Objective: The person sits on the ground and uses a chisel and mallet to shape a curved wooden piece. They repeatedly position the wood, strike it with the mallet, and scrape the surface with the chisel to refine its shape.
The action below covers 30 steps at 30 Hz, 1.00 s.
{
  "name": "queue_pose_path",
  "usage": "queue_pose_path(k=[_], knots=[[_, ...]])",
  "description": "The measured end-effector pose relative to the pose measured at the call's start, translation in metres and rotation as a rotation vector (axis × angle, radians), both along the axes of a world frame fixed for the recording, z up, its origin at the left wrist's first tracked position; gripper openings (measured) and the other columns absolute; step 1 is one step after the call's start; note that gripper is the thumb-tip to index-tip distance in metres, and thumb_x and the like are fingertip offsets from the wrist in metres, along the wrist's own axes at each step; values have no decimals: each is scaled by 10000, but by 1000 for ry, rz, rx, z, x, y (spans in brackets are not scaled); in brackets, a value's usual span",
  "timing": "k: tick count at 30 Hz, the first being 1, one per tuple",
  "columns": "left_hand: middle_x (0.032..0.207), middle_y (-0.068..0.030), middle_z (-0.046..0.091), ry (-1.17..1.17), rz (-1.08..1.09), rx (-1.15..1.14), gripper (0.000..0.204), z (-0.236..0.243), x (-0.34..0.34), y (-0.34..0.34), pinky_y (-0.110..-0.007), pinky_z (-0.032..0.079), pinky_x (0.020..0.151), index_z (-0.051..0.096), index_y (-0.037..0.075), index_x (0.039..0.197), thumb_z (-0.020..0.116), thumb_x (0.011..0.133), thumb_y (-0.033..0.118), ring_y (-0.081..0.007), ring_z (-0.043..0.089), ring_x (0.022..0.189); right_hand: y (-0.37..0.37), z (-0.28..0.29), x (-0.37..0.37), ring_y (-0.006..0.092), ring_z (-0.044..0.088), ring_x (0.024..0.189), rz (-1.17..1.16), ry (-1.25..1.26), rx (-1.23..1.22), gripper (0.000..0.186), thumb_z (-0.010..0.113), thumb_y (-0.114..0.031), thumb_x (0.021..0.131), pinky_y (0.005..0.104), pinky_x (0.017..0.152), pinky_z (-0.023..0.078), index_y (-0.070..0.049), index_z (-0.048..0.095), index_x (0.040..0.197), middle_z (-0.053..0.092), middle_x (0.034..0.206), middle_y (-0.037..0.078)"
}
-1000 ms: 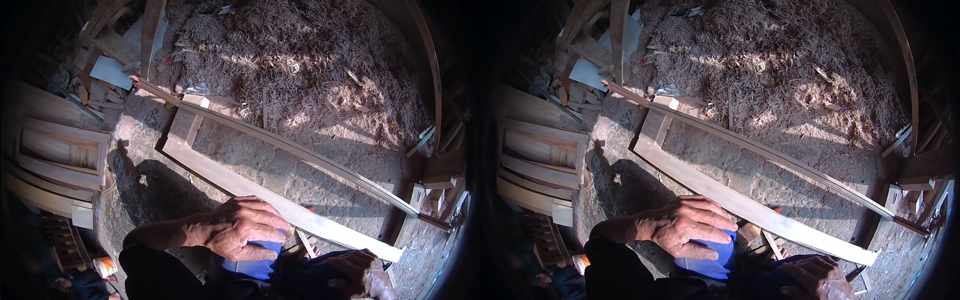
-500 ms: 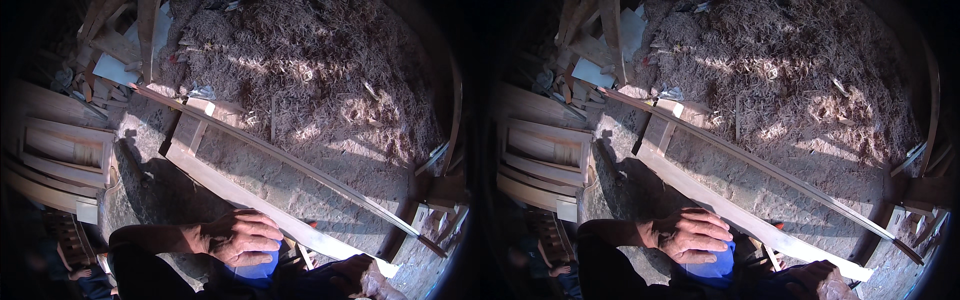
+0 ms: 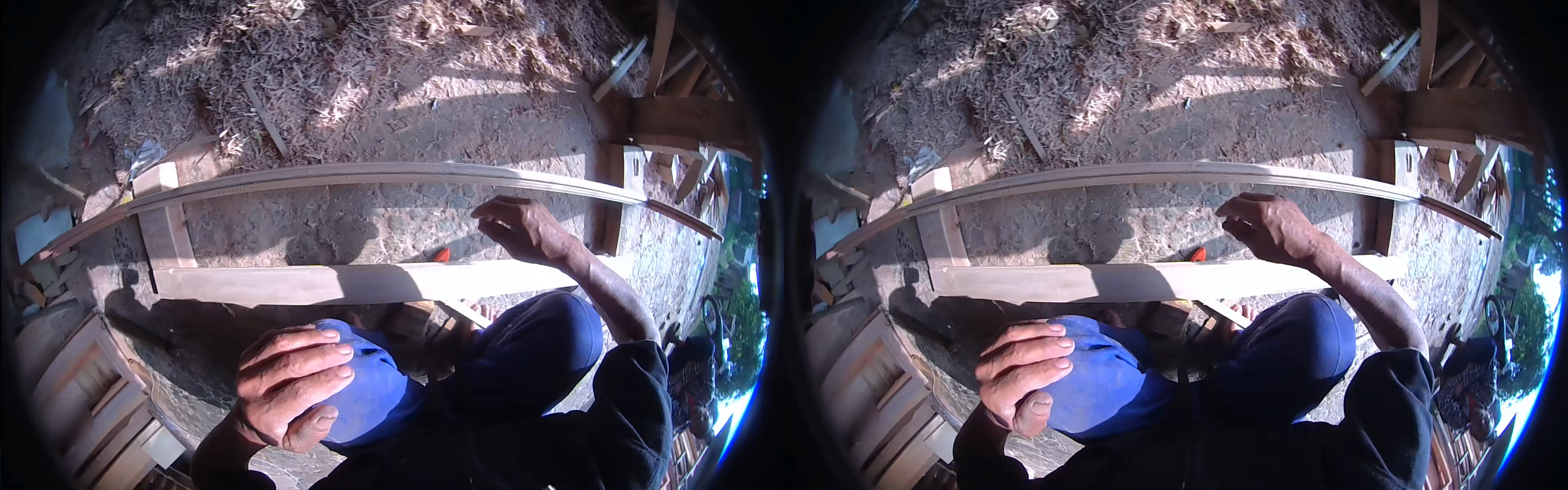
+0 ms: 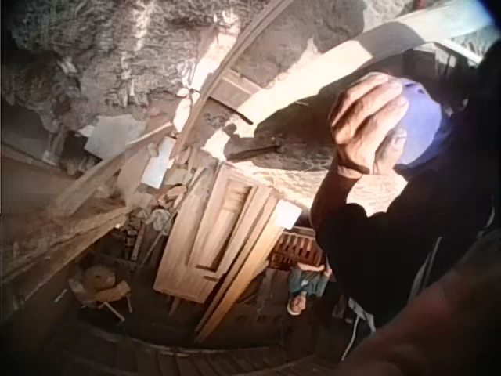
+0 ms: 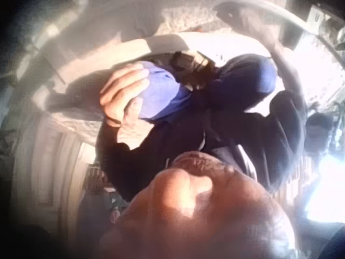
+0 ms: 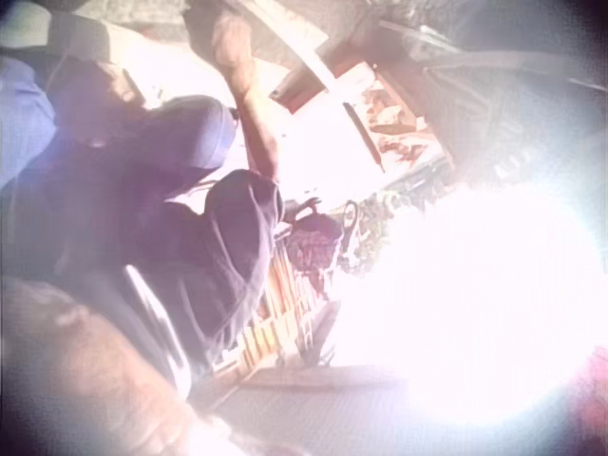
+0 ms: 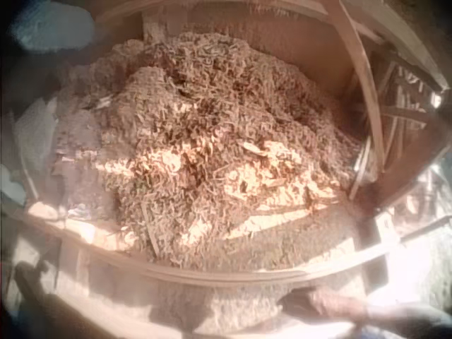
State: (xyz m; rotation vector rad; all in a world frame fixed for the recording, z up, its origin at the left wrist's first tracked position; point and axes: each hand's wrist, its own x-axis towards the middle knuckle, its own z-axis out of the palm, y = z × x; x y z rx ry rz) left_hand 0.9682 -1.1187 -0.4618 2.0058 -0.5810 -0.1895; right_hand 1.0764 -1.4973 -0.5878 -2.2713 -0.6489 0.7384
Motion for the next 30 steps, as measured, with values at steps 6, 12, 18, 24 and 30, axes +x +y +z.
queue_pose_path(k=[6,12,18,24,30], knots=[[972,-156,693,-40,103,35,389,14,-32,-2,-513,560,863,650,43,980,443,1034,367,-352,687,933,-22,-65,-34,363,697,885,149,-253,-236,141,625,-216,981,462,713,571,-90,656,1038,686,939,126],[924,-159,673,-159,175,-70,457,5,-56,-8,-517,559,829,629,50,957,402,1066,432,-352,681,892,-20,-66,-132,306,695,760,630,-16,29,79,659,-144,921,422,623,554,-90,646,978,650,788,88],[1041,-242,725,-53,524,-314,469,-39,-64,18,-458,564,917,725,-33,1041,493,1047,375,-319,710,1013,-43,-74,-174,303,706,771,715,-115,-67,162,659,-128,927,417,628,568,-78,634,1079,670,828,104],[1621,-221,297,-435,1530,-411,1006,-66,19,212,-485,265,1212,160,8,1604,758,917,435,-306,375,1464,-61,-57,-137,300,717,781,757,-66,-152,255,658,-112,932,412,632,582,-66,622,1180,690,868,120],[1579,-254,333,-573,1543,-358,1266,-19,88,358,-435,351,1148,111,-25,1603,852,775,579,-319,414,1419,1,-21,-57,298,728,791,625,-152,-130,349,657,-97,938,406,636,596,-55,610,1281,710,908,136]])
